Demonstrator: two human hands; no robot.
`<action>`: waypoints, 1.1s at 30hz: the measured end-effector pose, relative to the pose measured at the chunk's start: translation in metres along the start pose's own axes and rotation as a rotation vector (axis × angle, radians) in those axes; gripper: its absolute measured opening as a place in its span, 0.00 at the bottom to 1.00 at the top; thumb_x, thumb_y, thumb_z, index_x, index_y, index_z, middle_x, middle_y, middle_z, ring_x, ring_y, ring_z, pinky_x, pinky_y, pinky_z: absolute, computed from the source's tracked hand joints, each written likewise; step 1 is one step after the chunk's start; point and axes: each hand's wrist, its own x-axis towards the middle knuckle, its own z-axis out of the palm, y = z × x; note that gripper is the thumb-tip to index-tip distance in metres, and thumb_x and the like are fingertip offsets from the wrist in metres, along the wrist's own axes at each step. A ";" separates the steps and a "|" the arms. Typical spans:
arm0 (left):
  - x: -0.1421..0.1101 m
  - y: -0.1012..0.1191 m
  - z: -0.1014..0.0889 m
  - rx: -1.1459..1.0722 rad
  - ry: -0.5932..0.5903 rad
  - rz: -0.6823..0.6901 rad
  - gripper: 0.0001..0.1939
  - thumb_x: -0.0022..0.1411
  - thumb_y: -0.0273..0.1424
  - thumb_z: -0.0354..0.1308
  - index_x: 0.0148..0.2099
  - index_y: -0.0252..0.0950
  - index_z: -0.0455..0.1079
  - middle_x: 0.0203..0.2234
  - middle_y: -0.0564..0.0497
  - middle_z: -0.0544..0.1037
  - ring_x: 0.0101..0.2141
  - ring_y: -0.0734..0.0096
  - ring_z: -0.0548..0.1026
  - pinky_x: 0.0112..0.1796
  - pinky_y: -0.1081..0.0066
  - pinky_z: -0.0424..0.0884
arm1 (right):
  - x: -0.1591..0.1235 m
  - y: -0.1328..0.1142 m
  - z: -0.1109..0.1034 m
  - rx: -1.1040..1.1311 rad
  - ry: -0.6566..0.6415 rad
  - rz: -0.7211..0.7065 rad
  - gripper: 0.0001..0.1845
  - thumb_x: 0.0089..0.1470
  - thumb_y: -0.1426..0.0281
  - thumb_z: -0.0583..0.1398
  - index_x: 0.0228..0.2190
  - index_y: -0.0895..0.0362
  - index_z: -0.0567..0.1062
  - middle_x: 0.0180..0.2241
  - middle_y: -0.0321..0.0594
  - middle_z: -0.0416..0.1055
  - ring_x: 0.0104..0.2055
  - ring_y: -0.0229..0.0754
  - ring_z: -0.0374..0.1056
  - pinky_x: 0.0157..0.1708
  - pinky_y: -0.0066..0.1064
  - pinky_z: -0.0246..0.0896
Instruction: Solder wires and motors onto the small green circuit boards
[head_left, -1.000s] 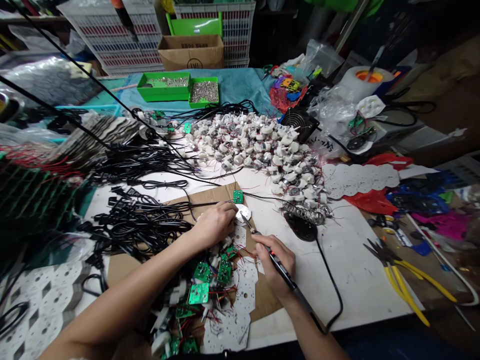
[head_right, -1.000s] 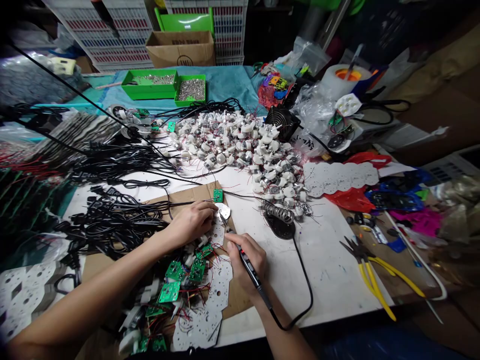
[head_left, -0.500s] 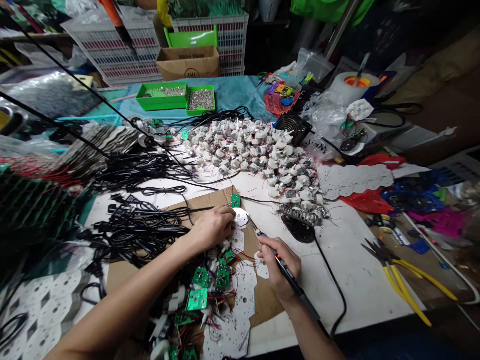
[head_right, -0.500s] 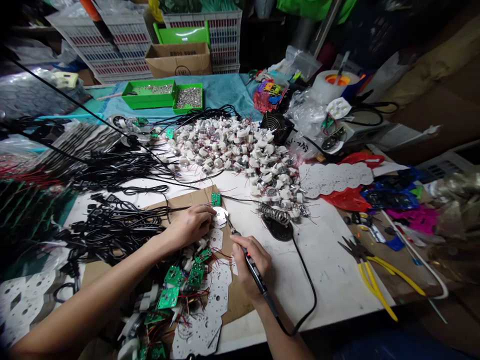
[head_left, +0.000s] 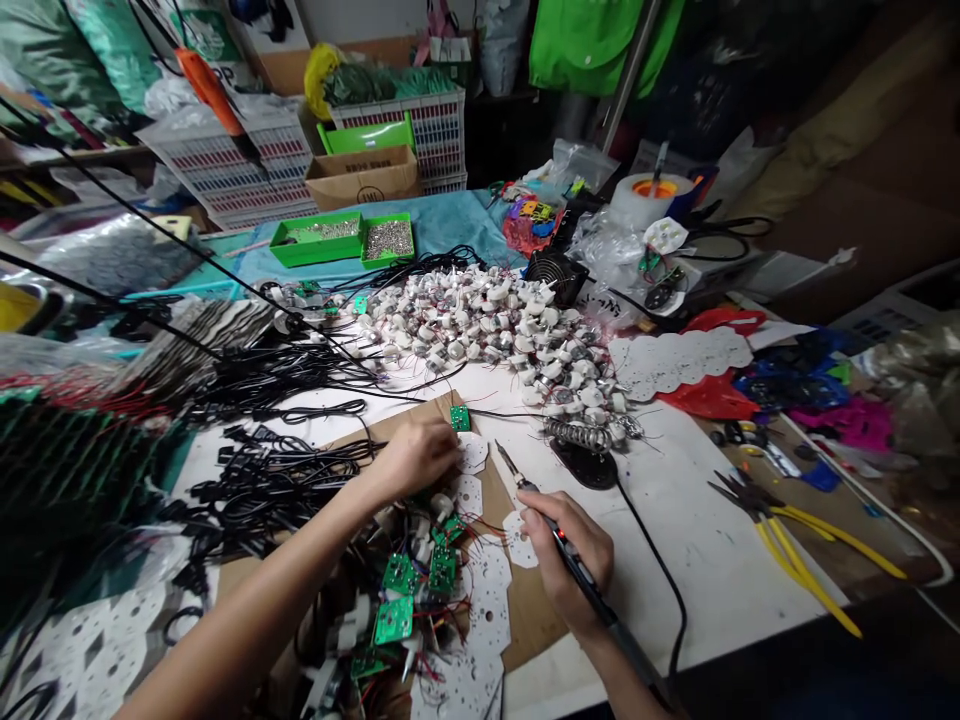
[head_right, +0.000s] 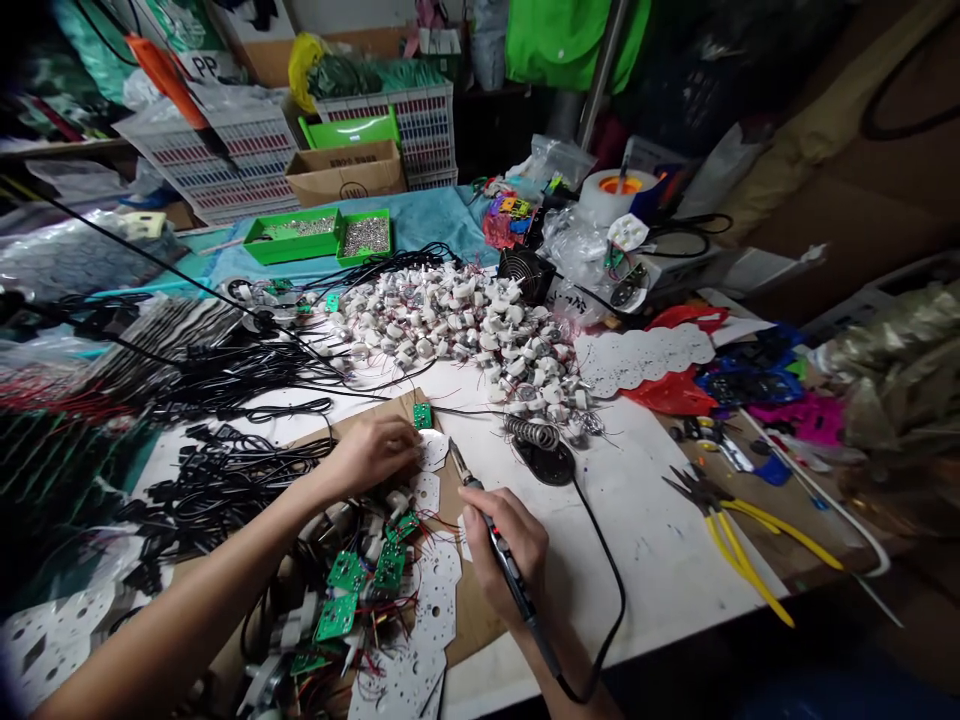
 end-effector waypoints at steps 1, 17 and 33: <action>0.006 0.000 -0.005 -0.005 0.032 -0.067 0.04 0.63 0.28 0.61 0.37 0.36 0.78 0.34 0.49 0.82 0.34 0.67 0.79 0.37 0.72 0.71 | -0.001 -0.001 -0.002 0.000 0.004 -0.003 0.12 0.69 0.74 0.58 0.47 0.53 0.80 0.33 0.38 0.76 0.30 0.40 0.76 0.31 0.29 0.72; 0.080 -0.036 -0.051 0.178 0.221 -0.442 0.11 0.57 0.26 0.60 0.41 0.36 0.83 0.34 0.45 0.85 0.39 0.59 0.81 0.40 0.70 0.71 | -0.024 -0.003 -0.020 -0.022 0.049 -0.031 0.14 0.68 0.76 0.58 0.49 0.52 0.79 0.35 0.39 0.76 0.32 0.40 0.76 0.33 0.29 0.74; 0.046 0.002 0.015 0.145 0.158 -0.197 0.16 0.61 0.38 0.68 0.47 0.33 0.78 0.41 0.43 0.78 0.42 0.60 0.77 0.42 0.67 0.71 | -0.006 -0.002 -0.004 -0.127 -0.049 -0.113 0.13 0.69 0.76 0.58 0.50 0.55 0.78 0.38 0.42 0.76 0.38 0.43 0.75 0.40 0.31 0.72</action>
